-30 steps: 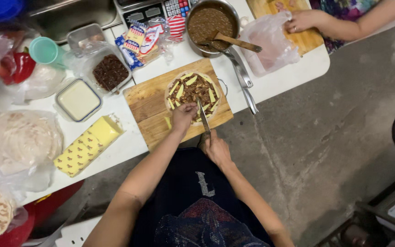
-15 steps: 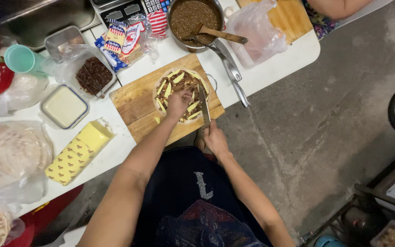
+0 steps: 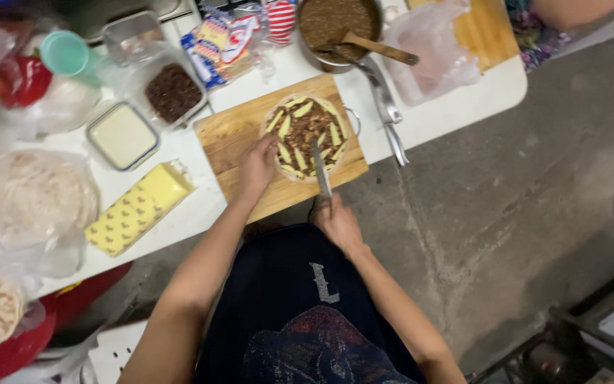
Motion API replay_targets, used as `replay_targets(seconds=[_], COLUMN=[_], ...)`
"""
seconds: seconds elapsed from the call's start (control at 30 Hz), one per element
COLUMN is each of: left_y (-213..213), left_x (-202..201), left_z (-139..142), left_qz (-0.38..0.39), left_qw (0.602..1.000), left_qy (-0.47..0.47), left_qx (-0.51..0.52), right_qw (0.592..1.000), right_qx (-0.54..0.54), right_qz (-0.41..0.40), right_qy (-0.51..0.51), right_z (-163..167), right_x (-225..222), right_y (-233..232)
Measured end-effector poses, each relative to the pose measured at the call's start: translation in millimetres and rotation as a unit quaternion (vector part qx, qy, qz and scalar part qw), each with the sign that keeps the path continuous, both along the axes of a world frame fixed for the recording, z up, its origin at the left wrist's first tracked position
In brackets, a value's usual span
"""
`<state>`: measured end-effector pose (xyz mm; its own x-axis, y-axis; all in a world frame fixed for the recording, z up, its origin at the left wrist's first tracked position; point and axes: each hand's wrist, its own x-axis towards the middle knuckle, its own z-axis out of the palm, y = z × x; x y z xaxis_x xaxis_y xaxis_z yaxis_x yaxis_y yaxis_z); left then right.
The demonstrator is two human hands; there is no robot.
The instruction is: The person slices a block of cheese into thin strips and arranges them on a round food item topped with a brown filling. They then place a flatbread on top of the assembled item.
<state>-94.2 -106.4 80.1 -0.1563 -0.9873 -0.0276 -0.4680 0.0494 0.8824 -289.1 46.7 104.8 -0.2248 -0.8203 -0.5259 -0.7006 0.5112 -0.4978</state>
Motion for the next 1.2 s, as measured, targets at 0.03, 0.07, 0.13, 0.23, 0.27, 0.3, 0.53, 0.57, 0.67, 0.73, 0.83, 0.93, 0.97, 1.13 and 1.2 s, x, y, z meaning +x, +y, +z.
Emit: replay_targets(seconds=[0.03,0.07,0.13,0.23,0.27,0.3,0.53,0.57,0.67,0.73,0.83,0.93,0.97,1.13,1.2], left_y=[9,20,43,73,80,87,103,103,101,100,100,100,101,100,99], left_x=[17,33,59,83,88,90,101,102,105,106,106,106,106,106,106], left_z=[-3,-8,-20,-38,-44,-49,-63,-63,-64,-65,-67,-67,-67,-67,-66], left_qz=[0.02,0.021,0.023,-0.005,-0.014,-0.023,-0.057,-0.056,-0.059,-0.063,-0.06,-0.058,-0.058,-0.065,-0.066], left_qw=[1.0,1.0,0.998,0.997,0.996,0.995,0.993,0.993,0.994,0.993,0.994,0.994,0.994,0.993,0.993], left_qy=[0.014,-0.01,-0.057,-0.072,-0.084,-0.096,-0.108,-0.101,-0.091,-0.097,-0.09,-0.093,-0.092,-0.094,-0.092], left_qx=[0.006,-0.008,-0.035,-0.024,-0.006,0.014,-0.005,0.002,0.005,-0.007,-0.005,0.006,0.011,0.025,0.031], right_qw=[1.0,0.999,0.995,0.99,0.991,0.991,0.988,0.987,0.986,0.984,0.98,0.981,0.981,0.979,0.98], right_qx=[-0.007,-0.013,-0.012,-0.001,-0.001,-0.001,-0.012,-0.014,-0.016,-0.028,-0.05,-0.044,-0.043,-0.047,-0.044], right_qz=[0.026,0.052,0.099,0.137,0.136,0.134,0.143,0.145,0.146,0.152,0.163,0.161,0.162,0.171,0.168], right_qy=[-0.001,-0.003,0.002,0.01,0.007,0.004,0.06,0.066,0.083,0.092,0.098,0.096,0.098,0.099,0.097], right_z=[1,1,1,-5,-7,-10,-30,-32,-38,-40,-44,-46,-47,-48,-48], right_x=[10,21,41,68,75,82,110,113,118,119,120,120,120,120,121], right_y=[0,1,3,1,2,5,11,11,11,12,12,10,10,10,9])
